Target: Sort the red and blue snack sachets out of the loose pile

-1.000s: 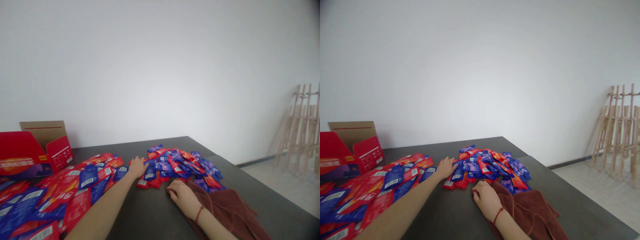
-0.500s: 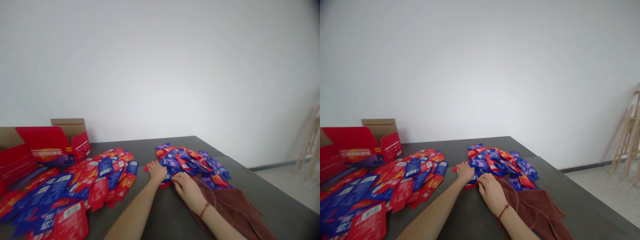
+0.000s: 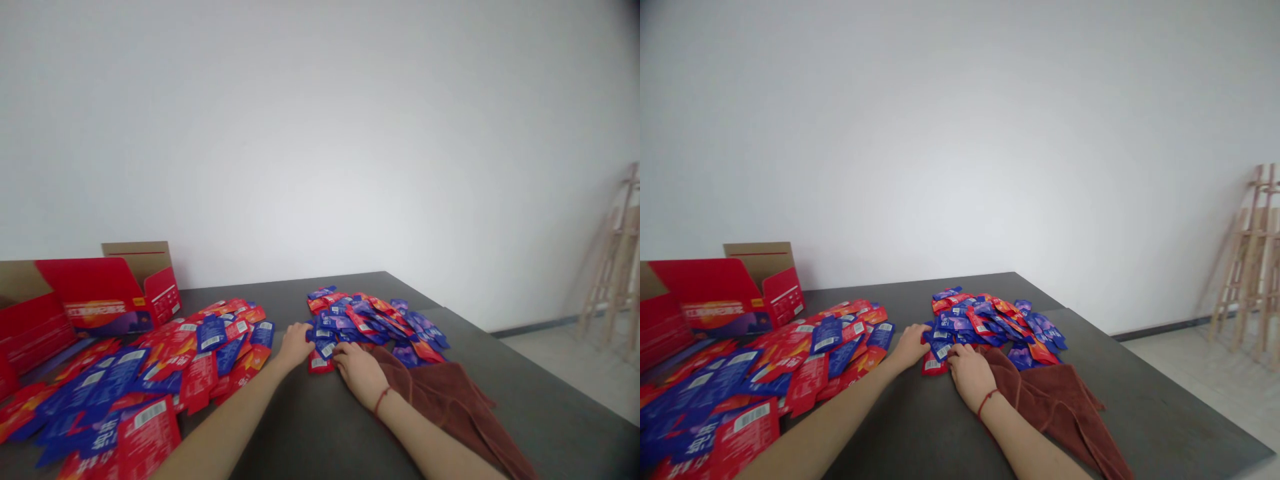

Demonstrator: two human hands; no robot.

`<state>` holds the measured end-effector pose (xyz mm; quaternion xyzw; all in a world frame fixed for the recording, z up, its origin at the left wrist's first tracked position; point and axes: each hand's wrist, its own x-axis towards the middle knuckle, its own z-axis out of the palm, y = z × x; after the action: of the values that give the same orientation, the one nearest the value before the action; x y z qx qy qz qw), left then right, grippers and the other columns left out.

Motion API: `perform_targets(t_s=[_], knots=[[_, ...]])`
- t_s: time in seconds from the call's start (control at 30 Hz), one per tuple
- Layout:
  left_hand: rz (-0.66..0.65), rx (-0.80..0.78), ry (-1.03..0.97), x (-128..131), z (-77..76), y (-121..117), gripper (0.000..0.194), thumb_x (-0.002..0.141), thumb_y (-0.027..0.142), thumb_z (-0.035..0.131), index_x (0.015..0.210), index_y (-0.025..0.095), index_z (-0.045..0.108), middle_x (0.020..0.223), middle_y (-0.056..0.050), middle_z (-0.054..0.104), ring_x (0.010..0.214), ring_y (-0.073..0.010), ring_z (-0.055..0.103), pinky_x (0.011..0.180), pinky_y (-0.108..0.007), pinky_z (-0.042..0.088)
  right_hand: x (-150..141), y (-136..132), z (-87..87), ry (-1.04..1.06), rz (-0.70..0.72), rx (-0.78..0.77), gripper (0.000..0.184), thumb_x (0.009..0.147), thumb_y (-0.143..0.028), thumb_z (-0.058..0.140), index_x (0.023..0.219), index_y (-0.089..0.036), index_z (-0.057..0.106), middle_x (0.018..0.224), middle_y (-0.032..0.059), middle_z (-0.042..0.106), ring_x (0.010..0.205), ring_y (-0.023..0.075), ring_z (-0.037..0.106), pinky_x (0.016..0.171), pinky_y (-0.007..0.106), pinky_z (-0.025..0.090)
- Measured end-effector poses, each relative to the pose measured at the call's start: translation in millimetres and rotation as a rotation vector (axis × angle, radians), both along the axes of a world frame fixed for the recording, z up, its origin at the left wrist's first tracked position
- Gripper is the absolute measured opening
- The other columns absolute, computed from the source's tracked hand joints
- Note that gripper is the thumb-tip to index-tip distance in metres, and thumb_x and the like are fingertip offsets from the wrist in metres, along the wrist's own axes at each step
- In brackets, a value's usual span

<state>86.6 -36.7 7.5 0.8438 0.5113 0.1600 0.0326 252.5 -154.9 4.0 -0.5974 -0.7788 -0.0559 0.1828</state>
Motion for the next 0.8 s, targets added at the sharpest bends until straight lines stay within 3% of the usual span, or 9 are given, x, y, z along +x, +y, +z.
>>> perform_targets(t_s=[0.2,0.27,0.4,0.53,0.67,0.8], knots=[[-0.123,0.133,0.096,16,4.7,1,0.046,0.083,0.026,0.057,0.128,0.019,0.052,0.140,-0.011,0.047,0.128,-0.0266,0.041,0.101,-0.036,0.037,1,8,-1.7,-0.014,-0.066,0.027,0.029,0.094,-0.016,0.042,0.095,-0.018,0.070,0.106,0.0087,0.063,0.094,0.0221,0.054,0.082,0.032,0.045],[-0.170,0.159,0.148,21,8.3,3,0.038,0.085,0.022,0.054,0.122,0.018,0.057,0.133,-0.010,0.054,0.123,-0.0249,0.046,0.099,-0.035,0.039,1,4,-0.2,-0.009,-0.047,0.032,0.027,0.094,-0.016,0.043,0.096,-0.019,0.070,0.105,0.0072,0.063,0.094,0.0208,0.055,0.084,0.030,0.045],[-0.240,0.199,0.262,28,17.2,9,0.021,0.088,0.014,0.048,0.095,0.013,0.067,0.100,-0.015,0.068,0.100,-0.0260,0.060,0.087,-0.037,0.043,3,-4,2.5,0.023,-0.002,0.044,0.024,0.095,-0.018,0.046,0.101,-0.022,0.069,0.104,0.0029,0.064,0.095,0.0172,0.056,0.086,0.025,0.045],[-0.307,0.264,0.332,26,32.0,3,0.018,0.086,0.009,0.049,0.088,0.011,0.068,0.094,-0.016,0.069,0.098,-0.0273,0.059,0.087,-0.039,0.039,8,-5,0.7,0.109,0.019,0.084,0.023,0.094,-0.017,0.047,0.097,-0.021,0.069,0.101,0.0029,0.064,0.095,0.0173,0.057,0.085,0.026,0.046],[-0.348,0.320,0.375,12,46.9,-29,0.017,0.087,0.011,0.049,0.087,0.011,0.067,0.091,-0.016,0.068,0.099,-0.0290,0.055,0.085,-0.041,0.038,18,-4,2.9,0.195,-0.009,0.140,0.023,0.093,-0.015,0.047,0.098,-0.020,0.069,0.102,0.0047,0.065,0.094,0.0180,0.058,0.086,0.028,0.047],[-0.356,0.314,0.407,11,46.0,-89,0.015,0.086,0.012,0.050,0.090,0.012,0.064,0.088,-0.014,0.066,0.090,-0.0289,0.057,0.079,-0.041,0.040,27,-4,11.2,0.263,-0.043,0.227,0.023,0.090,-0.012,0.048,0.097,-0.019,0.069,0.105,0.0076,0.064,0.098,0.0197,0.058,0.090,0.031,0.047]])
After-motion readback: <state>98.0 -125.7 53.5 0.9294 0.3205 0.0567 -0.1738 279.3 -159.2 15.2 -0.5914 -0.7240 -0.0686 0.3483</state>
